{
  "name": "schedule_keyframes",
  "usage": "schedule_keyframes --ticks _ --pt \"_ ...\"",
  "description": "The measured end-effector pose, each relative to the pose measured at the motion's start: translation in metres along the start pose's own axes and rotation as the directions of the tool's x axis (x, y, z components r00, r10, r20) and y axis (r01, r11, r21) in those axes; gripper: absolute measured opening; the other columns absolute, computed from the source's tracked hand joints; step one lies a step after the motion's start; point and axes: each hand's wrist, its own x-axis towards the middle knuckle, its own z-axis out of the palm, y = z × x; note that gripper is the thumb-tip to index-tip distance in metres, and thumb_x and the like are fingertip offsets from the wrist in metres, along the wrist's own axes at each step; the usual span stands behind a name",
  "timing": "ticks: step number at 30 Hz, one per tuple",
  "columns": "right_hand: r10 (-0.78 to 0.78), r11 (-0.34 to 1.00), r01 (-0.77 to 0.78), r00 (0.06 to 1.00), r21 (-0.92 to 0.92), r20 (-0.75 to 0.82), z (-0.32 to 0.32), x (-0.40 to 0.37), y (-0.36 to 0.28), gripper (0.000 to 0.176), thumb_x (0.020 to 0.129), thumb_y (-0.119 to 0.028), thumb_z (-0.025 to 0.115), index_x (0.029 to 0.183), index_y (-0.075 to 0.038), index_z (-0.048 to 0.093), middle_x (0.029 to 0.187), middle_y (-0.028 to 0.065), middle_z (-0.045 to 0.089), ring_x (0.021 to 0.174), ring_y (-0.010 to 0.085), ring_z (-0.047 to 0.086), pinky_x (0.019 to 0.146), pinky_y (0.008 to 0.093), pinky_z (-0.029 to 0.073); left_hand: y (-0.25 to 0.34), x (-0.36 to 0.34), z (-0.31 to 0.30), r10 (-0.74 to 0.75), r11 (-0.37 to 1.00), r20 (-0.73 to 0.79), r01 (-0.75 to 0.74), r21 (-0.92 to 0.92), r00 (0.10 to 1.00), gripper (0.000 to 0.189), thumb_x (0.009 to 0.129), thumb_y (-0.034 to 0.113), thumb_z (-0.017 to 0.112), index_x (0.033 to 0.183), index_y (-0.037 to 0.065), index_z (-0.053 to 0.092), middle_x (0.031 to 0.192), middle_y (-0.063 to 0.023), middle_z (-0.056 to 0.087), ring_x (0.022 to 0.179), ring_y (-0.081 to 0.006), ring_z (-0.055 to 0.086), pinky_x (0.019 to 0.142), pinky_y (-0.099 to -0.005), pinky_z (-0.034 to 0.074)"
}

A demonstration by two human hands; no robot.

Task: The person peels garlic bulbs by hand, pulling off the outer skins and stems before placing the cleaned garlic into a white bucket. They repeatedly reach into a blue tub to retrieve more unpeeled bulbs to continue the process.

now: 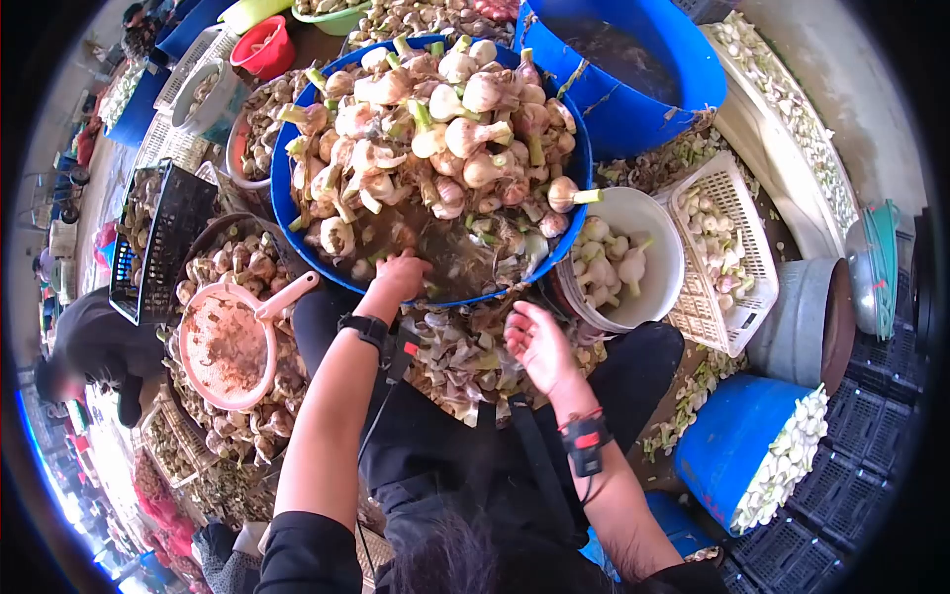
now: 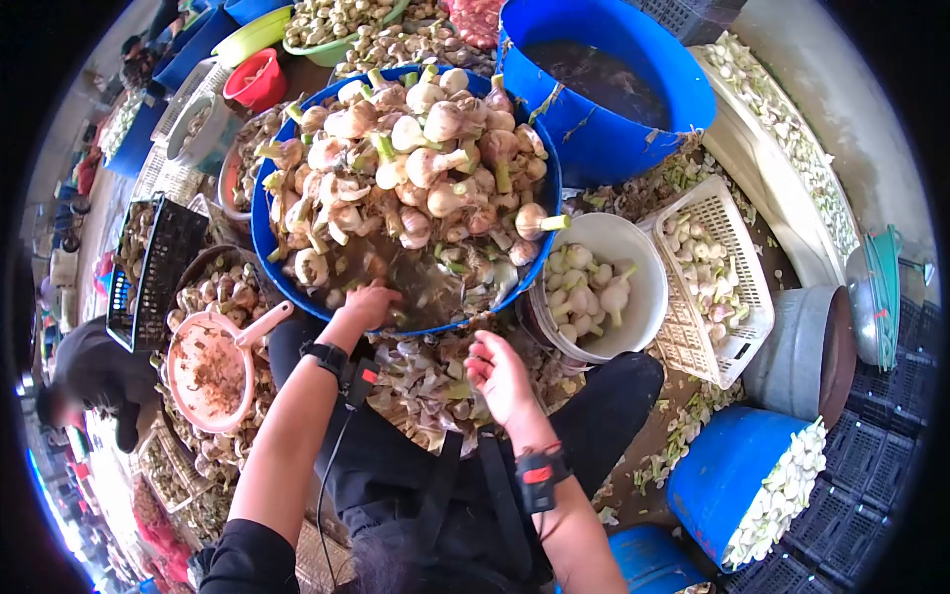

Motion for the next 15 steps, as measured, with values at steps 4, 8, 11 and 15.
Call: schedule_keyframes --ticks 4,8,11,15 --pt "-0.332 0.746 0.387 0.921 -0.541 0.201 0.017 0.006 0.016 0.033 0.088 -0.018 0.060 0.117 -0.004 0.053 0.100 0.0029 0.056 0.086 0.0102 0.055 0.076 0.0231 0.045 -0.013 -0.011 0.002 0.169 0.972 -0.243 -0.202 -0.119 0.955 0.035 0.072 0.021 0.071 0.104 0.019 0.058 0.108 -0.0086 0.057 0.102 -0.0337 0.053 0.085 -0.0428 0.045" --pt "-0.371 0.576 0.570 0.821 -0.587 0.434 0.043 0.019 0.015 0.065 0.082 -0.019 0.068 0.135 -0.006 0.034 0.131 0.0128 0.039 0.116 0.0222 0.042 0.097 0.0336 0.037 0.010 -0.039 -0.017 0.022 0.425 -0.350 -0.326 -0.844 0.936 0.023 0.082 0.009 0.062 0.101 0.008 0.049 0.094 -0.0081 0.060 0.087 -0.0206 0.058 0.077 -0.0299 0.048" --pt "-0.317 0.682 0.557 0.810 -0.475 0.494 0.060 0.028 0.023 0.083 0.071 -0.020 0.078 0.138 -0.009 0.030 0.134 0.0145 0.035 0.123 0.0269 0.036 0.103 0.0372 0.032 0.041 -0.072 -0.024 -0.002 -0.125 -0.446 -0.443 -0.888 0.895 0.026 0.086 0.001 0.057 0.110 0.001 0.047 0.099 -0.0081 0.060 0.091 -0.0124 0.056 0.078 -0.0250 0.047" --pt "-0.504 0.363 0.733 0.673 -0.575 0.541 0.062 0.023 0.017 0.068 0.066 -0.009 0.080 0.123 -0.008 0.043 0.115 0.0113 0.047 0.107 0.0247 0.050 0.093 0.0344 0.042 0.058 -0.101 -0.032 -0.037 -0.046 -0.336 -0.337 -0.940 0.941 0.024 0.083 0.004 0.061 0.106 -0.003 0.058 0.095 -0.0063 0.065 0.085 -0.0100 0.060 0.076 -0.0242 0.048"
